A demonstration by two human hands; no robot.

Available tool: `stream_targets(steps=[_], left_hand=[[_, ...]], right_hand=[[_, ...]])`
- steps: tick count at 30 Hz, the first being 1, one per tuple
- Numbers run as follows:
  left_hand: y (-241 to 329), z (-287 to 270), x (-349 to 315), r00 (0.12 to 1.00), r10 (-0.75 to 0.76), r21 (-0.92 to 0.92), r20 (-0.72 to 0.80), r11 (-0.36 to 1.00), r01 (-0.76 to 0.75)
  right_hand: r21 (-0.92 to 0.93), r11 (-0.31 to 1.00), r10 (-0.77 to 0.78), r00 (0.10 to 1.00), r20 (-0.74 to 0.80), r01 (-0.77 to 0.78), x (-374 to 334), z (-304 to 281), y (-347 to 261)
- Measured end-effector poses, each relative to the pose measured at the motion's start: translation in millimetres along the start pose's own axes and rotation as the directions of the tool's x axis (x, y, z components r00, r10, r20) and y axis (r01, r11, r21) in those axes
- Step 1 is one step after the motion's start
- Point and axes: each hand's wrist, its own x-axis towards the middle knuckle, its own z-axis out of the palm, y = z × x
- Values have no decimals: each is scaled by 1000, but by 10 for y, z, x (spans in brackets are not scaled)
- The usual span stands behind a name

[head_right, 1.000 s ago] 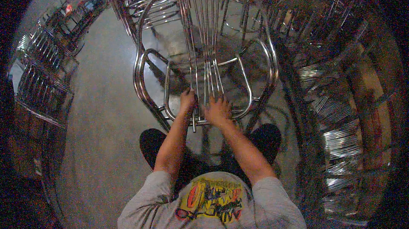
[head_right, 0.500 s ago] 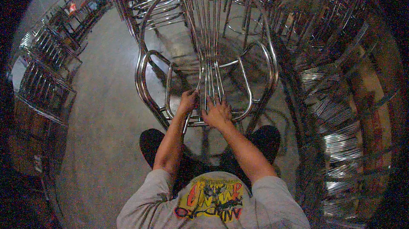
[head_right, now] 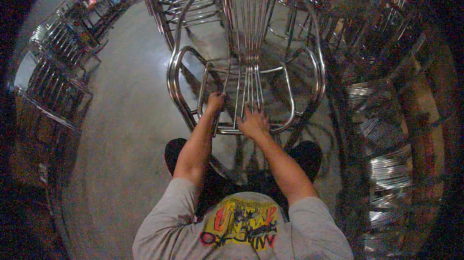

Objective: The person assembles a metal chair by inserting multiple vertical metal rods into the seat and backrest frame. The person picks up rods from a nearby rack and fits them into the chair frame one by one, then lifts the completed chair.

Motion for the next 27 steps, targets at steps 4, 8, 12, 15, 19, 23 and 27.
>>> stream_targets(steps=[4,8,12,15,19,23,27], left_hand=[[-177,105,-107,1000,-5,133,-27,991,9],[-224,371,-295,997,45,38,-69,998,-42],[-28,471,-211,994,87,-137,-63,986,-95],[-13,452,-86,954,211,-132,-213,961,-242],[-297,544,53,997,3,-258,-82,966,-24],[-534,744,263,984,84,-90,-156,991,-99],[-429,855,438,989,27,-59,-147,998,-36]], right_hand=[[-11,997,-78,997,-4,78,-120,120,-14],[-28,997,-66,998,16,66,-225,197,45],[-32,994,-109,993,-53,107,-163,187,166],[-5,992,-127,991,-48,127,-64,223,255],[-17,991,-129,992,7,130,10,356,336],[-4,993,-115,993,18,115,98,451,371],[-27,994,-109,994,28,110,260,496,358]])
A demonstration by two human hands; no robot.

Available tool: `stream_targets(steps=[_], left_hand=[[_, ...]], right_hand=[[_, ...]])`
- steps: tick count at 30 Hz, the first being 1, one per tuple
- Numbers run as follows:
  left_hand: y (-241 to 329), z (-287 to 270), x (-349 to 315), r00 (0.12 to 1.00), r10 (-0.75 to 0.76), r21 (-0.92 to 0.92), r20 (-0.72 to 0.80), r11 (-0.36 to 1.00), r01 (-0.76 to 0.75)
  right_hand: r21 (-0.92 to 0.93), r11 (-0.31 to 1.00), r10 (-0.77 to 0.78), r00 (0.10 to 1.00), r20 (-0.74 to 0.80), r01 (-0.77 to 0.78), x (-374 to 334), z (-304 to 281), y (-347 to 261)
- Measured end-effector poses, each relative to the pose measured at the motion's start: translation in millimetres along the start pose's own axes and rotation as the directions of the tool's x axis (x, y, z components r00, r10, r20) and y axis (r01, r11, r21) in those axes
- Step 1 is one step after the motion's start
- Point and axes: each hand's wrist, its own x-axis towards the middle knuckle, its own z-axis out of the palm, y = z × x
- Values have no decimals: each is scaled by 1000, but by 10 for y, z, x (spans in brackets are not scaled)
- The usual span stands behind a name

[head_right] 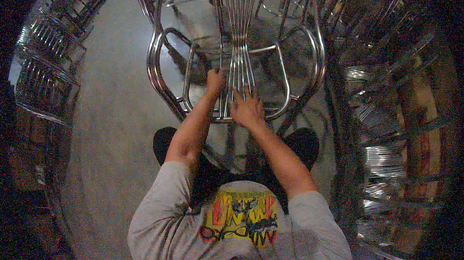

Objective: The person assembles a metal chair by inserting multiple vertical metal rods into the seat and backrest frame. The person picks up rods from a nearby rack and fits them into the chair frame one by one, then lifts the completed chair.

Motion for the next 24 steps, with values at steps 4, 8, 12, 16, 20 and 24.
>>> stream_targets(steps=[4,8,12,16,20,24], left_hand=[[216,1,81,992,113,290,-60,953,-91],[270,-27,96,991,137,196,-10,972,-132],[246,-43,124,998,50,275,42,960,-59],[286,-112,134,996,39,288,79,956,-61],[320,-207,0,997,61,397,50,915,-76],[280,-215,-253,999,-23,300,-35,953,33]], right_hand=[[-52,998,-28,999,-20,27,170,92,3],[-46,998,-31,999,-18,31,288,178,41],[-12,1000,-4,1000,-25,4,350,165,35],[-50,997,63,997,-38,-65,369,123,-39],[55,998,43,999,-24,-42,335,63,-30],[17,997,73,997,-6,-72,236,-84,39]])
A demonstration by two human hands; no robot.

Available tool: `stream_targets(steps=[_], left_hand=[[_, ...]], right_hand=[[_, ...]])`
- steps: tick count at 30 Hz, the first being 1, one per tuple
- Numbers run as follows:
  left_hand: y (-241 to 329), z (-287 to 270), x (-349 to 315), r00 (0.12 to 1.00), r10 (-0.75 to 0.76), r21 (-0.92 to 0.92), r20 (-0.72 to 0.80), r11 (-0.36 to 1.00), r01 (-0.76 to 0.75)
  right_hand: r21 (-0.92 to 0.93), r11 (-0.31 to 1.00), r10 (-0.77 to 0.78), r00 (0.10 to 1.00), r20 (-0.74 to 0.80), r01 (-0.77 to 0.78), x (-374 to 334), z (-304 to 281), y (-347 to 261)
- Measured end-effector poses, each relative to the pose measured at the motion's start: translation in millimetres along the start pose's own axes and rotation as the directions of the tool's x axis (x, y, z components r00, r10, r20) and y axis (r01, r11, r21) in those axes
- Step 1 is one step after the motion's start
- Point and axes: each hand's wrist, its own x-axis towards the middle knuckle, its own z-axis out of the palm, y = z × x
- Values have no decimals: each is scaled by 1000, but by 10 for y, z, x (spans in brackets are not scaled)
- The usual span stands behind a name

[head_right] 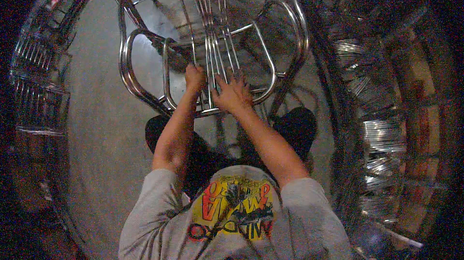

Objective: The person assembles a metal chair by inserting multiple vertical metal rods into the seat and backrest frame. The person picks up rods from a nearby rack and fits them into the chair frame one by one, then lifts the completed chair.

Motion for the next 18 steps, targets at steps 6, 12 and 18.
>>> stream_targets(steps=[6,12,18], left_hand=[[-186,25,-86,996,94,316,11,944,-93],[-166,527,87,963,257,256,77,929,-268],[-56,742,231,958,262,-58,117,965,-257]], right_hand=[[18,986,-165,985,-55,166,-253,-142,33],[318,907,3,749,-662,278,-760,-869,2070],[431,492,831,261,-491,-756,-2036,-1308,4894]])
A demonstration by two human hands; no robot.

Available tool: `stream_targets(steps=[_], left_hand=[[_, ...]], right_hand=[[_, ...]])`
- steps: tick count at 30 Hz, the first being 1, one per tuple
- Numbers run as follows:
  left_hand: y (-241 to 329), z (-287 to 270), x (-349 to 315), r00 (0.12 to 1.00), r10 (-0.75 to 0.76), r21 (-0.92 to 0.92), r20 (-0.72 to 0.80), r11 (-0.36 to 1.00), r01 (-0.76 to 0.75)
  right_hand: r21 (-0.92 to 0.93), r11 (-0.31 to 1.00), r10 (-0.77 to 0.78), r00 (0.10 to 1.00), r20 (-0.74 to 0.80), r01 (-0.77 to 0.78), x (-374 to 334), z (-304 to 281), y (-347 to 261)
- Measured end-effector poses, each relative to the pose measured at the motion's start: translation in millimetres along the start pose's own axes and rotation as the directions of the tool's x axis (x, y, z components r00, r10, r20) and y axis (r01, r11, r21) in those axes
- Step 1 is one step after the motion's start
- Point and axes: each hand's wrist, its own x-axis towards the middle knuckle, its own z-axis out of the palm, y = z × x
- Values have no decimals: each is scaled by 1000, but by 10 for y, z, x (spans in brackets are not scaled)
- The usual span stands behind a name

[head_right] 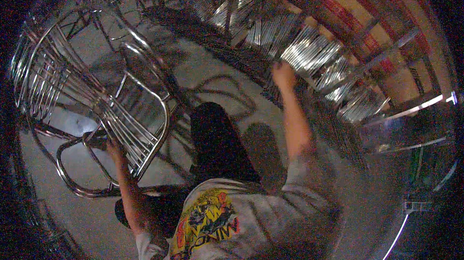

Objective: The person assembles a metal chair by inserting multiple vertical metal rods into the seat and backrest frame. The person picks up rods from a nearby rack and fits them into the chair frame one by one, then lifts the completed chair.

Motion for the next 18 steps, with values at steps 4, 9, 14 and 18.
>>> stream_targets(steps=[4,9,14,18], left_hand=[[179,135,-8,990,-94,-34,108,995,98],[515,217,-67,983,-158,-118,90,979,168],[627,136,-216,979,-146,-84,141,984,158],[529,107,-275,991,-66,-107,119,991,78]], right_hand=[[-537,843,226,901,370,9,197,438,1521],[-234,854,517,713,474,-464,468,1064,2429],[-304,850,526,690,497,-429,580,1185,2532],[-355,882,459,730,506,-309,471,1086,2508]])
